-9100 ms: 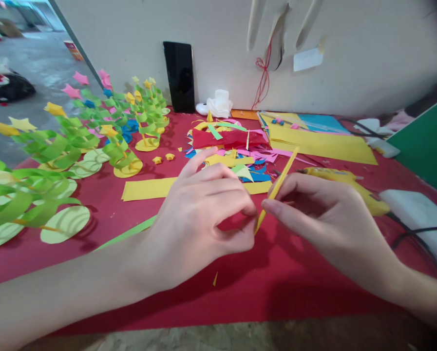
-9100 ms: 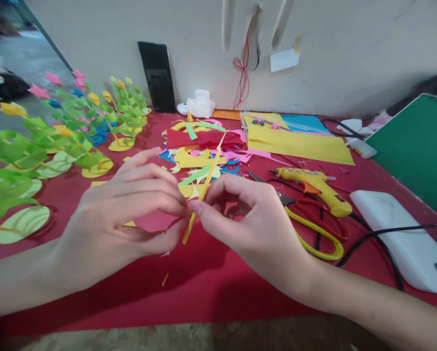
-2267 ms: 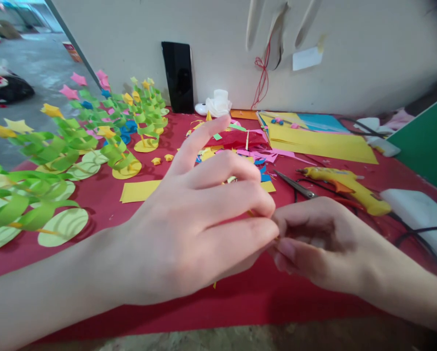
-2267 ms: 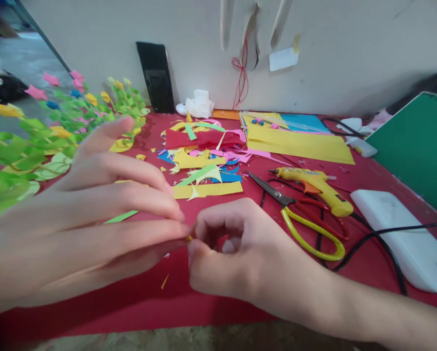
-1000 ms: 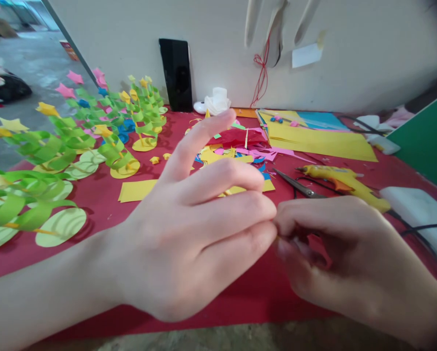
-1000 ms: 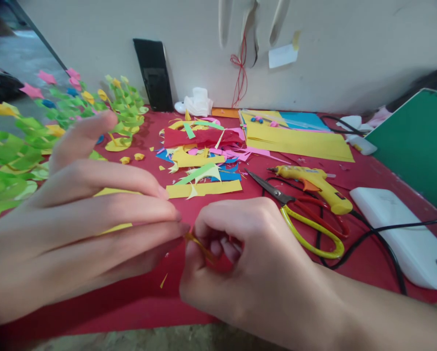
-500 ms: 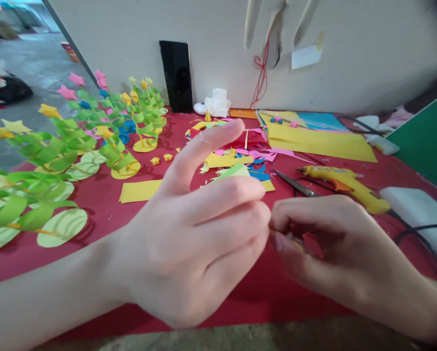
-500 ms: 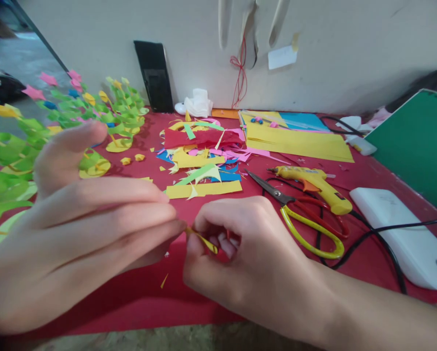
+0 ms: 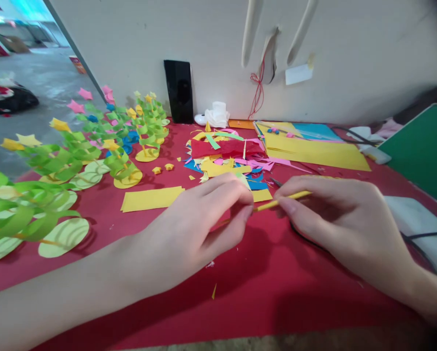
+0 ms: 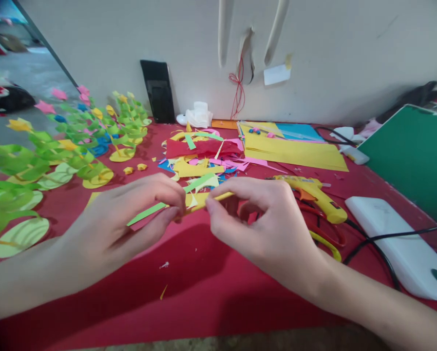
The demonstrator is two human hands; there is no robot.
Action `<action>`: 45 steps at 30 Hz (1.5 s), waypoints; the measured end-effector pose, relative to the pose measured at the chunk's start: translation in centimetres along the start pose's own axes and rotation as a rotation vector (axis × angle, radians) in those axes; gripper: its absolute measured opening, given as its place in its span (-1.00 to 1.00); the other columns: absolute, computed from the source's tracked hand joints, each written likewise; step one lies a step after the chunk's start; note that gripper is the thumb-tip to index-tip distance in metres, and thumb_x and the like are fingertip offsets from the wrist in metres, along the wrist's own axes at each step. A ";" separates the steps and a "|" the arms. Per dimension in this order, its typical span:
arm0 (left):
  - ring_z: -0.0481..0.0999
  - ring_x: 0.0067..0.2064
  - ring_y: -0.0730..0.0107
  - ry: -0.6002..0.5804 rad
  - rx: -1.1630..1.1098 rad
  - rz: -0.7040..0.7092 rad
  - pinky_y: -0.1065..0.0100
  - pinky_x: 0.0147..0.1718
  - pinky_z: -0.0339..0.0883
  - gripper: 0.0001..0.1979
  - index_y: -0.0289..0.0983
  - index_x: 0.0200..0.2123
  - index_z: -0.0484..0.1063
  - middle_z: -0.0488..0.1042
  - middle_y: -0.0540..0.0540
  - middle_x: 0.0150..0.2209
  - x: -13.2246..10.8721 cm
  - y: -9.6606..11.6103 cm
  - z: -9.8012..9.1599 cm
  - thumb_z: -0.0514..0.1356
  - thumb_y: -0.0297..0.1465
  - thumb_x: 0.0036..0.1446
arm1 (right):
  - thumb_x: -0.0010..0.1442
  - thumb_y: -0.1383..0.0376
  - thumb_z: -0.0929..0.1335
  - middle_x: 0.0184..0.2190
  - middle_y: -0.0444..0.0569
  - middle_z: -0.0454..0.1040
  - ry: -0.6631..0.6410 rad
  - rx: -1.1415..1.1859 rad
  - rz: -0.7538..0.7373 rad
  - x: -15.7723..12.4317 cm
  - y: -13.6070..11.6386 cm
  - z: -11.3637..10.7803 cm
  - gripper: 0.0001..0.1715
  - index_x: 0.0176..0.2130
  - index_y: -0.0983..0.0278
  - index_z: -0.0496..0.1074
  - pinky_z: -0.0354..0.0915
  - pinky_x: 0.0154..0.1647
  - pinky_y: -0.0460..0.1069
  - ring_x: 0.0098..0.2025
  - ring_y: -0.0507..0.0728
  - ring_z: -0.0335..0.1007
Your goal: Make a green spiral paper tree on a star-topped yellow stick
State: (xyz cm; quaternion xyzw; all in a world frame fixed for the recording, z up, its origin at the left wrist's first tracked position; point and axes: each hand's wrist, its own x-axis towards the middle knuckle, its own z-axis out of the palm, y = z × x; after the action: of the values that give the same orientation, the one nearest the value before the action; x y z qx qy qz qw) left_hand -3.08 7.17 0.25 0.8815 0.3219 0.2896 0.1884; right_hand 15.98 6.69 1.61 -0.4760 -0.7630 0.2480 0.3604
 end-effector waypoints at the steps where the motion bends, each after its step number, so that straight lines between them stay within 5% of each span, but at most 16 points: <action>1: 0.33 -0.30 0.57 -0.032 -0.053 -0.046 0.56 -0.31 0.21 -0.90 -0.29 -0.30 0.26 0.32 0.04 -0.33 -0.1 0.1 0.0 -0.03 -0.52 0.20 | 0.02 0.43 0.29 -0.61 -0.16 0.40 0.022 0.040 0.017 0.0 0.1 0.0 -0.87 -0.48 0.27 0.42 0.12 -0.71 -0.20 -0.62 -0.05 0.24; 5: 0.30 -0.44 0.58 -0.081 -0.122 -0.159 0.53 -0.47 0.18 -0.85 -0.25 -0.38 0.25 0.31 0.10 -0.46 -0.1 0.0 0.1 -0.05 -0.45 0.23 | 0.13 0.28 0.29 -0.70 -0.23 0.27 -0.072 0.235 0.166 0.1 0.6 0.1 -0.83 -0.47 0.25 0.40 0.05 -0.75 -0.23 -0.70 -0.11 0.11; 8: 0.23 -0.57 0.58 0.051 -0.059 -0.207 0.50 -0.60 0.09 -0.72 -0.26 -0.55 0.23 0.23 0.12 -0.61 0.2 -0.7 0.1 -0.01 -0.38 0.22 | 0.21 0.16 0.22 -0.71 -0.22 0.25 -0.201 0.329 0.241 0.1 0.9 0.1 -0.72 -0.43 0.25 0.34 0.07 -0.71 -0.22 -0.69 -0.10 0.11; 11: 0.39 -0.42 0.56 0.209 -0.190 -0.261 0.55 -0.48 0.24 -0.95 -0.22 -0.27 0.30 0.37 0.10 -0.43 0.7 -1.3 0.1 0.10 -0.40 0.15 | 0.25 0.16 0.17 -0.70 -0.22 0.22 -0.319 0.379 0.241 0.2 1.0 0.3 -0.71 -0.37 0.25 0.33 0.06 -0.68 -0.21 -0.68 -0.10 0.10; 12: 0.42 -0.35 0.54 0.224 -0.224 -0.251 0.56 -0.40 0.27 -0.84 -0.19 -0.18 0.28 0.39 0.09 -0.35 0.8 -1.4 0.1 0.14 -0.41 0.12 | 0.25 0.17 0.17 -0.69 -0.23 0.21 -0.351 0.398 0.230 0.2 1.0 0.3 -0.71 -0.37 0.25 0.33 0.07 -0.67 -0.21 -0.67 -0.10 0.09; 15: 0.43 -0.30 0.54 0.157 -0.210 -0.206 0.57 -0.30 0.26 -0.92 -0.18 -0.29 0.39 0.44 0.11 -0.33 0.9 -1.5 0.2 0.18 -0.38 0.09 | 0.26 0.17 0.17 -0.68 -0.23 0.18 -0.426 0.457 0.220 0.0 1.0 0.4 -0.71 -0.36 0.27 0.32 0.08 -0.64 -0.21 -0.65 -0.11 0.10; 19: 0.42 -0.40 0.57 0.141 -0.236 -0.263 0.59 -0.41 0.25 -0.87 -0.22 -0.44 0.42 0.46 0.12 -0.45 0.8 -1.2 0.1 0.14 -0.37 0.13 | 0.29 0.18 0.12 -0.68 -0.22 0.25 -0.516 0.633 0.258 -0.4 1.0 0.6 -0.71 -0.28 0.28 0.30 0.11 -0.68 -0.24 -0.67 -0.12 0.15; 25: 0.41 -0.40 0.52 0.157 -0.250 -0.290 0.54 -0.45 0.24 -0.92 -0.25 -0.44 0.42 0.47 0.08 -0.45 0.8 -1.1 -0.4 0.18 -0.39 0.08 | 0.30 0.30 0.12 -0.35 -0.11 0.38 -0.607 0.908 0.297 -0.4 0.9 0.9 -0.77 -0.12 0.23 0.26 0.32 -0.56 -0.22 -0.50 -0.09 0.39; 29: 0.27 -0.56 0.55 0.177 -0.194 -0.323 0.51 -0.61 0.12 -0.73 -0.29 -0.60 0.31 0.31 0.09 -0.62 1.0 -1.2 -0.4 0.12 -0.35 0.13 | 0.28 0.43 0.13 -0.32 -0.13 0.35 -0.675 0.897 0.325 -0.5 0.7 0.8 -0.69 -0.02 0.20 0.23 0.34 -0.45 -0.20 -0.52 -0.13 0.39; 33: 0.39 -0.33 0.47 0.232 -0.311 -0.269 0.49 -0.39 0.30 -0.96 -0.24 -0.32 0.35 0.39 0.02 -0.35 0.7 -0.9 -0.1 0.11 -0.42 0.13 | 0.27 0.44 0.14 -0.38 -0.15 0.35 -0.680 0.856 0.331 -0.6 0.7 0.7 -0.74 -0.11 0.26 0.29 0.30 -0.45 -0.18 -0.56 -0.14 0.33; 35: 0.39 -0.20 0.43 0.200 -0.335 -0.193 0.45 -0.24 0.30 -0.89 -0.20 -0.26 0.38 0.38 0.00 -0.26 0.5 -0.6 0.1 0.11 -0.47 0.13 | 0.26 0.40 0.17 -0.46 -0.16 0.35 -0.669 0.819 0.321 -0.6 0.8 0.7 -0.80 -0.18 0.31 0.33 0.26 -0.44 -0.17 -0.56 -0.13 0.28; 45: 0.39 -0.25 0.51 0.142 -0.375 -0.254 0.49 -0.24 0.26 -0.95 -0.16 -0.37 0.45 0.42 0.09 -0.35 0.5 0.0 0.0 0.18 -0.38 0.08 | 0.25 0.41 0.22 -0.39 -0.23 0.39 -0.598 0.935 0.369 -0.9 1.2 0.6 -0.45 0.16 0.02 0.04 0.12 -0.42 -0.26 -0.44 -0.16 0.18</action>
State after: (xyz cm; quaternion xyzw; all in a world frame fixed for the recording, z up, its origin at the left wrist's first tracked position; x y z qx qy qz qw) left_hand -2.79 7.55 0.45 0.7608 0.3835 0.3797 0.3605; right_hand 16.37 6.32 0.09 -0.3010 -0.5455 0.7405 0.2518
